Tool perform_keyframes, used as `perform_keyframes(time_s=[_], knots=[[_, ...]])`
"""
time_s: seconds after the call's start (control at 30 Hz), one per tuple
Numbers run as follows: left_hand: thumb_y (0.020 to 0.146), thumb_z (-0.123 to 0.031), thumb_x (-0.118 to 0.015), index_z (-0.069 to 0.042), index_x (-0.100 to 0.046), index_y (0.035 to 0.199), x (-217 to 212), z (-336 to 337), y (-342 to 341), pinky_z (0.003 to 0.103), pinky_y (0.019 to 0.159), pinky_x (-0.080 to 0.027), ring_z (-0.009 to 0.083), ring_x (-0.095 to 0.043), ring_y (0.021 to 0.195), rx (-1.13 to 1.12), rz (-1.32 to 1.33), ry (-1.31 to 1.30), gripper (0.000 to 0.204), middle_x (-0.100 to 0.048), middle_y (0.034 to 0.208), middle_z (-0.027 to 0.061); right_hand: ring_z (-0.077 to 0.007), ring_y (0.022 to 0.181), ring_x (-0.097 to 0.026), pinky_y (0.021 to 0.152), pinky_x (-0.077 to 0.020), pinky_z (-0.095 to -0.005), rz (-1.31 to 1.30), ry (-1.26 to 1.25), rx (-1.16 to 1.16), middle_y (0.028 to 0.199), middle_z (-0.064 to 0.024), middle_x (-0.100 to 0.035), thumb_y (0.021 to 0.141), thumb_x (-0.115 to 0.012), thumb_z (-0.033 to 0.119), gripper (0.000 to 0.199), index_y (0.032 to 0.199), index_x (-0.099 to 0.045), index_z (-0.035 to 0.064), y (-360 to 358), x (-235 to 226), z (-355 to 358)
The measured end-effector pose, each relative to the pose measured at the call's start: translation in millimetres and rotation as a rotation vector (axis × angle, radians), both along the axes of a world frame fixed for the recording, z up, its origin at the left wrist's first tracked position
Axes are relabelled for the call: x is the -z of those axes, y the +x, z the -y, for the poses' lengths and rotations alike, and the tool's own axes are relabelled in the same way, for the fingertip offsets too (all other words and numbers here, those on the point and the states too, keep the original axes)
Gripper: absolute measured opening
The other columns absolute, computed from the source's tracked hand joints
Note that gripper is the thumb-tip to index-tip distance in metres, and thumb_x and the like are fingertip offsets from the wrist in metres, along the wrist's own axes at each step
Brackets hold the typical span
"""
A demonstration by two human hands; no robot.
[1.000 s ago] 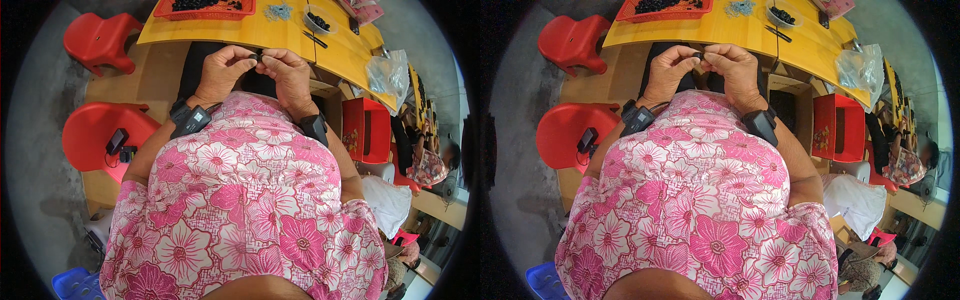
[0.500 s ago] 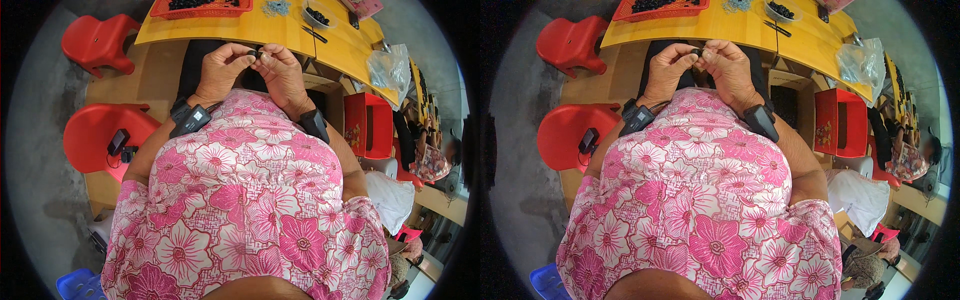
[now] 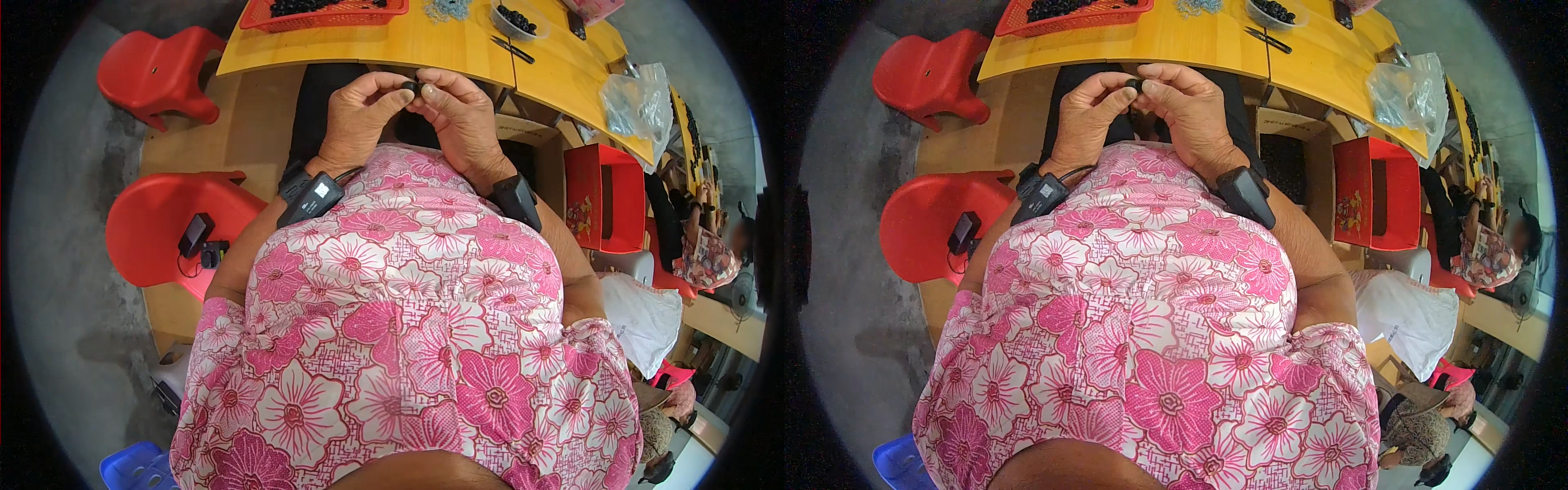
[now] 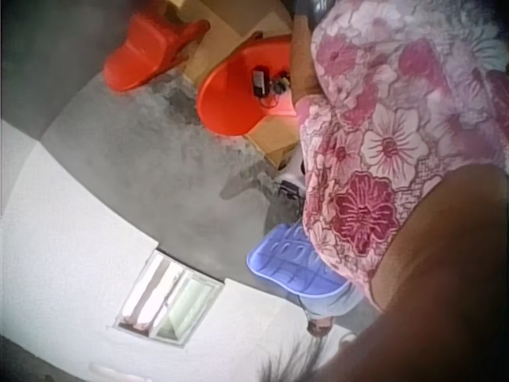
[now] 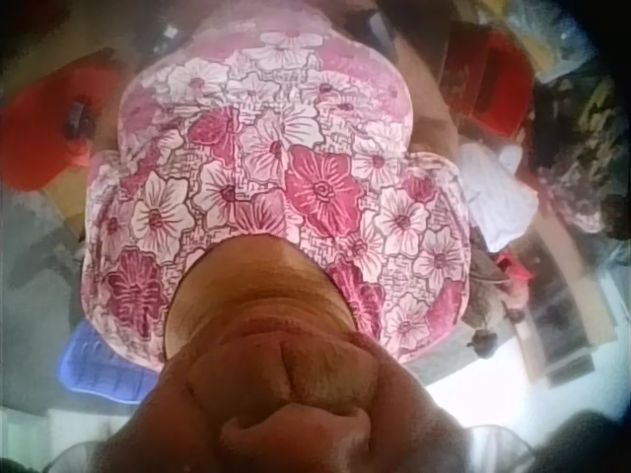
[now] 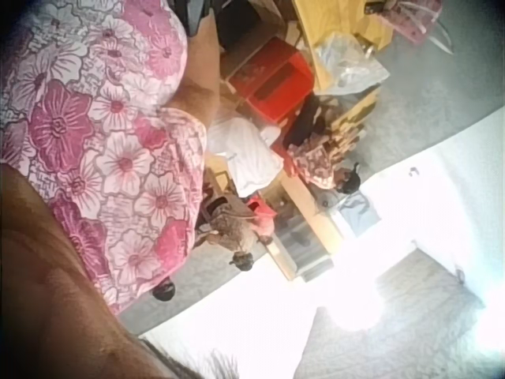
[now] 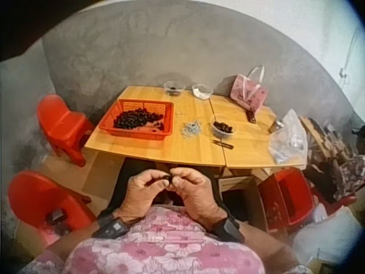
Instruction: The person assembles small components by picking black plastic pieces from a basket and inserting small pins into them by hand.
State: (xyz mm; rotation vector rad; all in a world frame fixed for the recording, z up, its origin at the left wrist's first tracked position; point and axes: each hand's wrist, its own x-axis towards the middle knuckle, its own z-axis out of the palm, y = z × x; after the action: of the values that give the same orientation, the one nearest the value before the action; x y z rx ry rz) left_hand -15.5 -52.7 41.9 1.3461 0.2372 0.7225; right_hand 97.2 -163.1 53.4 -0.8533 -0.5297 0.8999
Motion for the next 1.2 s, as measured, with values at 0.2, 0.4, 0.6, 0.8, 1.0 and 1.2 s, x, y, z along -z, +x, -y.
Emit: perform_keyframes(time_s=[0.2,0.4,0.6,0.8,1.0,1.2], knots=[[0.084,-0.003,-0.065,0.002,-0.063,0.100,0.9,1.4,0.2,0.021,0.073,-0.051,0.0096,-0.062,0.080,0.009,0.018,-0.051,0.017,-0.066,0.088,0.0052,-0.0132,0.075,-0.063,0.072,-0.0525,-0.0248,0.161,-0.004,0.060,0.087,-0.0067,-0.065,0.086,-0.061,0.002,0.017,0.103,-0.063,-0.0017,0.4,1.7,-0.2],[0.084,-0.003,-0.065,0.002,-0.063,0.100,2.8,1.0,-0.1,0.020,0.074,-0.051,0.0092,-0.061,0.080,0.017,0.024,-0.117,0.017,-0.065,0.087,0.0047,-0.0119,0.074,-0.062,0.070,-0.0519,-0.0240,0.316,-0.021,0.096,0.086,-0.0059,-0.065,0.086,-0.059,0.000,0.016,0.102,-0.064,-0.0018,0.5,2.0,-0.2],[0.086,-0.011,-0.065,-0.002,-0.064,0.102,4.5,0.3,-0.5,0.020,0.070,-0.046,0.0064,-0.054,0.076,0.023,-0.041,-0.106,0.018,-0.062,0.087,0.0002,-0.0100,0.075,-0.061,0.069,-0.0508,-0.0220,0.507,-0.024,0.155,0.087,-0.0051,-0.065,0.085,-0.058,-0.002,0.016,0.100,-0.065,-0.0018,3.6,3.4,1.0],[0.084,-0.009,-0.067,-0.002,-0.066,0.096,6.3,-1.1,1.5,0.017,0.067,-0.046,0.0038,-0.054,0.075,-0.020,-0.044,-0.020,0.013,-0.063,0.084,-0.0020,-0.0088,0.075,-0.060,0.068,-0.0495,-0.0208,0.586,-0.054,0.215,0.088,-0.0049,-0.065,0.084,-0.058,-0.004,0.016,0.098,-0.066,-0.0020,3.1,3.3,0.9],[0.084,-0.008,-0.068,-0.002,-0.067,0.096,6.8,-0.3,1.0,0.017,0.066,-0.045,0.0037,-0.054,0.075,0.002,-0.055,-0.076,0.014,-0.063,0.084,-0.0019,-0.0087,0.076,-0.060,0.069,-0.0497,-0.0211,0.560,-0.075,0.210,0.089,-0.0052,-0.065,0.084,-0.059,-0.003,0.015,0.098,-0.066,-0.0019,1.2,0.2,2.1],[0.084,-0.007,-0.067,-0.002,-0.066,0.096,4.6,1.7,0.5,0.017,0.067,-0.046,0.0040,-0.055,0.075,-0.026,-0.052,-0.046,0.013,-0.063,0.085,-0.0012,-0.0095,0.075,-0.060,0.069,-0.0495,-0.0210,0.645,-0.071,0.247,0.088,-0.0050,-0.064,0.084,-0.059,-0.003,0.015,0.097,-0.066,-0.0014,1.8,1.9,2.3]])
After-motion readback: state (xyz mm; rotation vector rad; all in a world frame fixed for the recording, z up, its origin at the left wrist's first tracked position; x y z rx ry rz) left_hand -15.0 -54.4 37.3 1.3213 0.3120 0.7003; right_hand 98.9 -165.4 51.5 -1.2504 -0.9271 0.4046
